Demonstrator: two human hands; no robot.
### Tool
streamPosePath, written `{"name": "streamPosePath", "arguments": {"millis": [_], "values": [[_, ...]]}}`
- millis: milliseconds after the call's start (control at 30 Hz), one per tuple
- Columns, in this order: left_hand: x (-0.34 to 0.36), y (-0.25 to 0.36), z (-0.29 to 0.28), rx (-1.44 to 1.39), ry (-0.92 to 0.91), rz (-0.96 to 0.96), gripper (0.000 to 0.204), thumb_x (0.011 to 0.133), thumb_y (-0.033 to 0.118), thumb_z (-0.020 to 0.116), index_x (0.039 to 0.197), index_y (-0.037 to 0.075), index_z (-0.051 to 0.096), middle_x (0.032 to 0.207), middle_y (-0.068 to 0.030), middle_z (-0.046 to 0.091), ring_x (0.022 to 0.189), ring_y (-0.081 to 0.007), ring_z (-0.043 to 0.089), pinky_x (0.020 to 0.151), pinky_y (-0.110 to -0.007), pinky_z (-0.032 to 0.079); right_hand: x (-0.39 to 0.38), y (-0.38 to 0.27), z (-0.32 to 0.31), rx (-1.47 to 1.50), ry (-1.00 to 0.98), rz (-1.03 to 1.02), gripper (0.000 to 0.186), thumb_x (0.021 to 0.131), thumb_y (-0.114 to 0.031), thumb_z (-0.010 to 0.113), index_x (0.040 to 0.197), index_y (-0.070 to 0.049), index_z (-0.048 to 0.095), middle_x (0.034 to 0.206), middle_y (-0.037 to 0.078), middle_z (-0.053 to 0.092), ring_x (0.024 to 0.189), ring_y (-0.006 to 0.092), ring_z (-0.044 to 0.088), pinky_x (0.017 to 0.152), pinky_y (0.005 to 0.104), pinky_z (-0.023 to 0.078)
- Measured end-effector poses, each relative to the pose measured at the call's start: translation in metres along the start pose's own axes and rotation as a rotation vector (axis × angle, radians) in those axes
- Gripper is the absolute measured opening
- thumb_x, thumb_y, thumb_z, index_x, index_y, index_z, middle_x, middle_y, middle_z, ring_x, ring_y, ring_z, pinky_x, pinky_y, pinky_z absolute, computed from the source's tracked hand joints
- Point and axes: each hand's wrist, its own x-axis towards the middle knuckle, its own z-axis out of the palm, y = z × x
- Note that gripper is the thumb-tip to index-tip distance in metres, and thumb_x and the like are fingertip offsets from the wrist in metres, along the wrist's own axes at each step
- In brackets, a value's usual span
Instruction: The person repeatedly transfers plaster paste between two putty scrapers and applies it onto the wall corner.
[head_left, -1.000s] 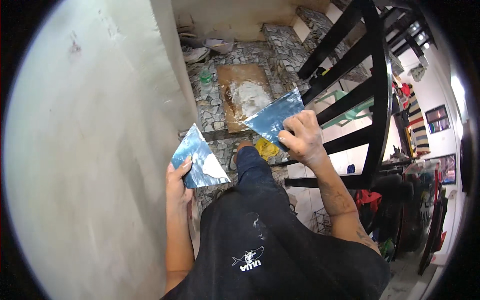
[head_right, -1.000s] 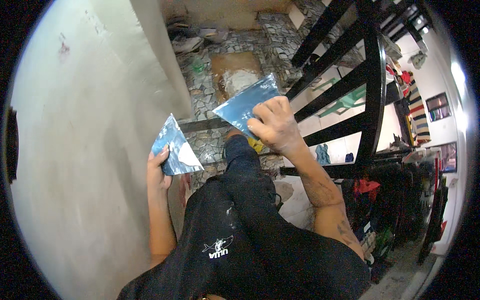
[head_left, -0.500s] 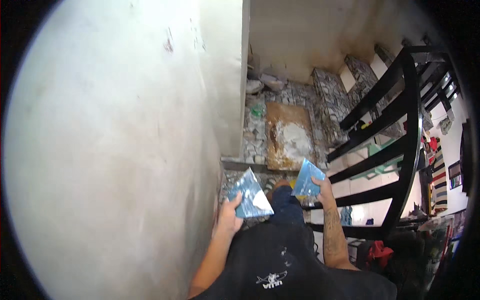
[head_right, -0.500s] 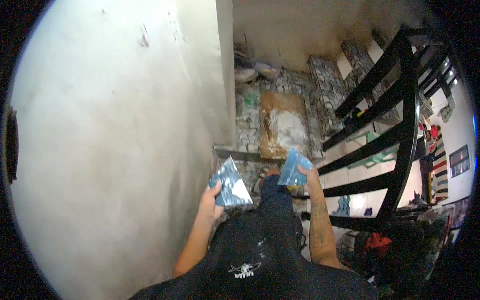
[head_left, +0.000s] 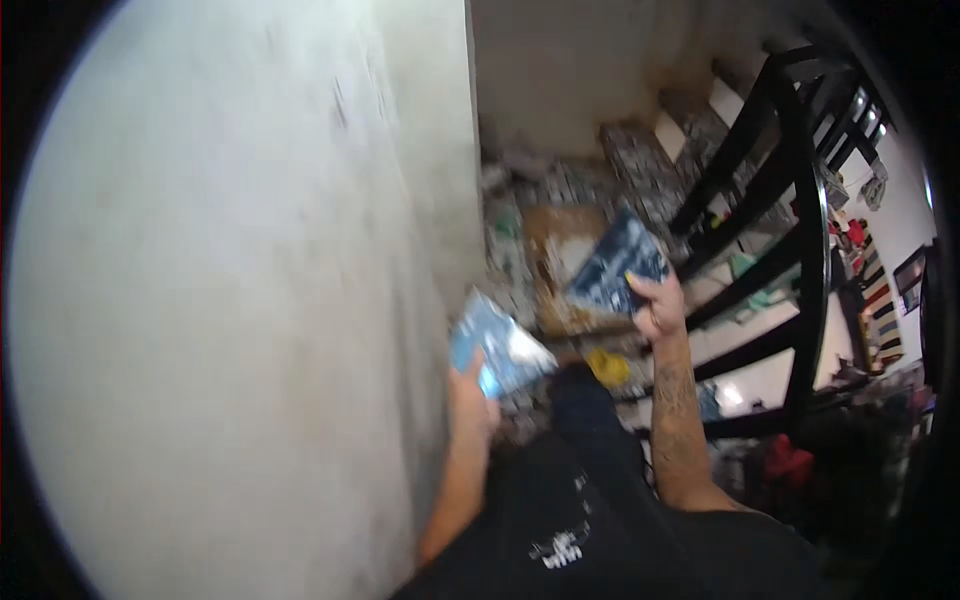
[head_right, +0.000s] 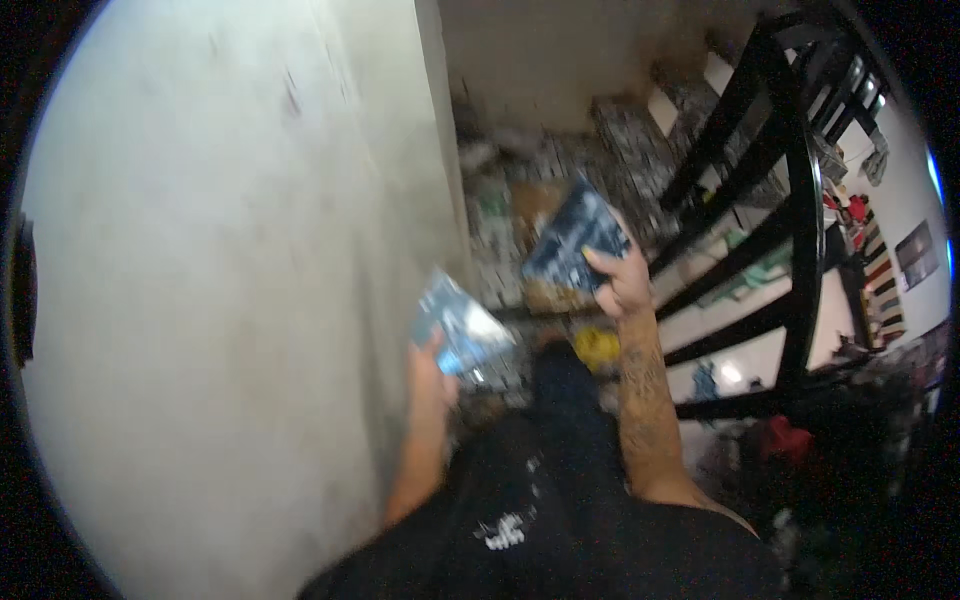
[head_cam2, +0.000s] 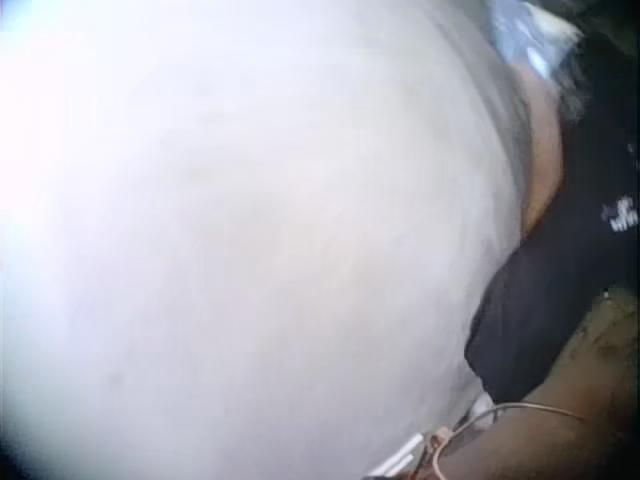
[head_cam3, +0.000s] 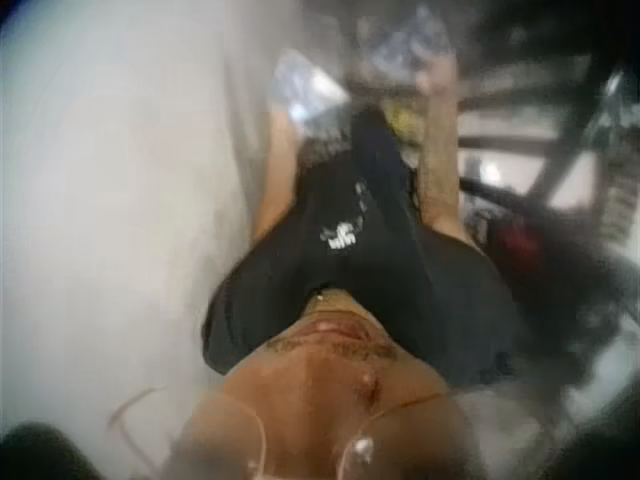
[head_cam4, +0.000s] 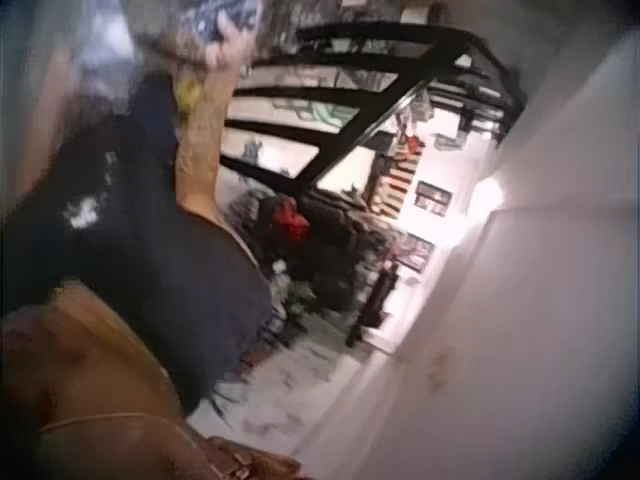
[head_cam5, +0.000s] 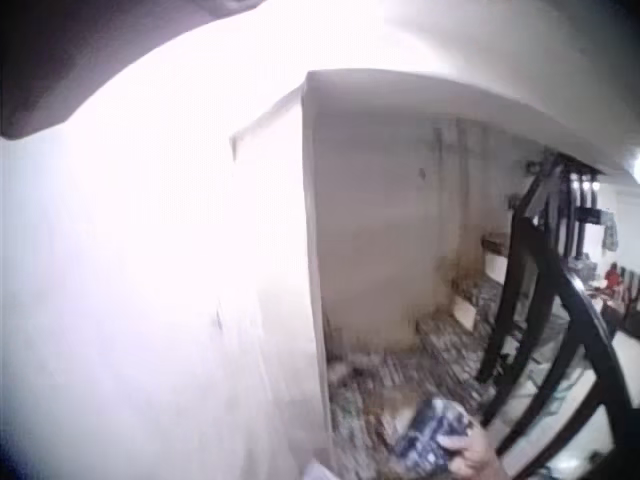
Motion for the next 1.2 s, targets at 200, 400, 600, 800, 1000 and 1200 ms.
{"name": "streamPosePath", "arguments": {"millis": [200, 400, 600, 800, 1000, 1200], "values": [[0.033, -0.011, -0.041, 0.103, 0.049, 0.282, 0.01, 0.083, 0.007, 0.05, 0.088, -0.002, 0.052, 0.082, -0.0029, 0.054, 0.068, -0.009, 0.049, 0.064, -0.024, 0.042, -0.061, 0.046, 0.01, -1.281, -0.696, -0.174, 0.062, 0.056, 0.016, 0.037, 0.114, -0.004, 0.045, 0.115, 0.016, 0.045, 0.111, 0.0295, 0.041, 0.1, 0.0333, 0.026], [0.043, -0.04, -0.059, 0.284, 0.168, 0.348, 0.013, 0.084, 0.009, 0.051, 0.075, 0.0, 0.052, 0.066, 0.0031, 0.049, 0.06, -0.0045, 0.042, 0.055, -0.021, 0.037, -0.08, 0.111, -0.001, -1.37, -0.702, -0.044, 0.062, 0.057, 0.015, 0.044, 0.116, -0.007, 0.044, 0.115, 0.013, 0.043, 0.108, 0.0308, 0.041, 0.093, 0.0357, 0.031], [0.029, -0.068, -0.053, 0.642, 0.16, 0.452, 0.024, 0.085, 0.017, 0.05, 0.072, -0.004, 0.051, 0.062, 0.0006, 0.048, 0.057, -0.009, 0.041, 0.054, -0.028, 0.037, -0.086, 0.141, -0.009, -1.424, -0.689, -0.139, 0.059, 0.054, 0.007, 0.054, 0.11, -0.009, 0.047, 0.108, 0.011, 0.047, 0.096, 0.0286, 0.044, 0.084, 0.0356, 0.033], [0.044, -0.044, -0.052, 0.785, 0.162, 0.54, 0.025, 0.084, 0.016, 0.05, 0.073, -0.006, 0.052, 0.061, -0.0041, 0.05, 0.056, -0.0114, 0.039, 0.053, -0.032, 0.036, -0.075, 0.135, -0.023, -1.141, -0.878, 0.08, 0.055, 0.052, 0.012, 0.045, 0.105, -0.003, 0.05, 0.101, 0.014, 0.052, 0.101, 0.0294, 0.047, 0.089, 0.034, 0.035], [0.013, 0.0, -0.077, 0.374, 0.166, 0.246, 0.014, 0.083, 0.011, 0.051, 0.087, -0.002, 0.055, 0.074, -0.0035, 0.055, 0.066, -0.0103, 0.051, 0.061, -0.026, 0.042, -0.034, 0.096, -0.053, 0.247, -0.009, 0.548, 0.043, 0.072, 0.004, 0.048, 0.115, 0.005, 0.039, 0.104, 0.022, 0.051, 0.092, 0.0349, 0.054, 0.082, 0.0508, 0.044], [-0.02, -0.014, -0.113, 0.071, 0.025, -0.149, 0.024, 0.083, 0.011, 0.051, 0.103, -0.002, 0.049, 0.093, -0.0092, 0.056, 0.081, -0.0182, 0.056, 0.076, -0.032, 0.046, 0.059, 0.088, -0.004, 0.533, 0.035, 0.387, 0.033, 0.076, -0.002, 0.044, 0.105, 0.013, 0.041, 0.1, 0.024, 0.052, 0.091, 0.0361, 0.054, 0.086, 0.0494, 0.041]]}}
